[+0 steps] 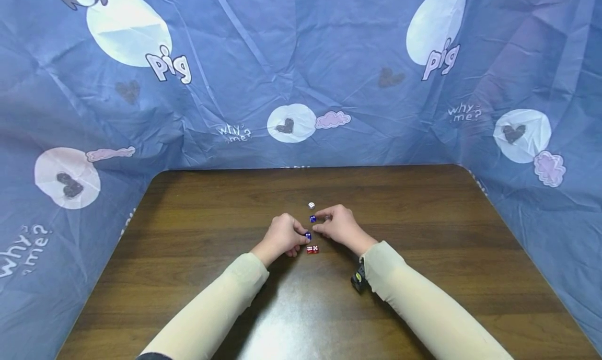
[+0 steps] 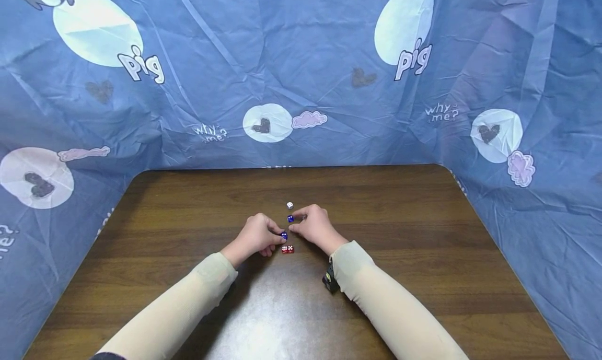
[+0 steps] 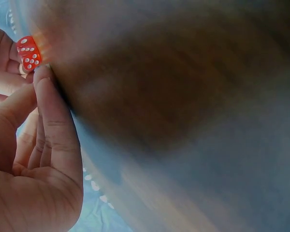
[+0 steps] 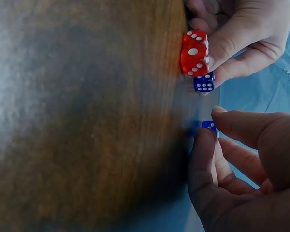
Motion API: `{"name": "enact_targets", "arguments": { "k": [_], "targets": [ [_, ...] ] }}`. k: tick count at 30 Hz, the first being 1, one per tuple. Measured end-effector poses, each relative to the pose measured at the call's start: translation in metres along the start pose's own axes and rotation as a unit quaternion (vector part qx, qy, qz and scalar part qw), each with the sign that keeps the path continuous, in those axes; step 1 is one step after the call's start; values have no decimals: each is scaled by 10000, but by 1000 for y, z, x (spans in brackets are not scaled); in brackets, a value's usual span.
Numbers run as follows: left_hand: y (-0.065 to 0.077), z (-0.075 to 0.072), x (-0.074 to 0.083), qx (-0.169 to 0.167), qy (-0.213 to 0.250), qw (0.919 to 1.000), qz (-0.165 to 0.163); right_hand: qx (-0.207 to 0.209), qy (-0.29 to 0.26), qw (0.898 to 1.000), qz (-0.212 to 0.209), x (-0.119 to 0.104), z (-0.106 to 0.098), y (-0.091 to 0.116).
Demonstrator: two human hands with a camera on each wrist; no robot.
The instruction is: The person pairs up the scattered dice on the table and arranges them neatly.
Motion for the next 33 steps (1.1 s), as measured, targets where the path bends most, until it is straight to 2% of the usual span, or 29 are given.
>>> {"name": "enact_targets", "arguments": {
  "k": [10, 23, 33],
  "targets": [
    [-2, -1, 0, 16, 15, 10000, 35, -96, 290, 9995, 88, 0, 3, -13],
    [-3, 0, -2, 6, 34, 10000, 80, -134, 681, 9975, 116, -2, 2, -19],
    [-3, 0, -2, 26, 69, 9999, 74, -242, 620, 9975, 237, -2, 3, -20]
  ]
}}
Point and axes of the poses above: each hand's wrist, its own y-axis away from the middle knuckle, its own z-axis out of the palm, x = y × z, the point moved 9 cm from there along -y, towards the middle knuckle, and after that the axes turned 13 degrees about y, right-handed, at the moved point
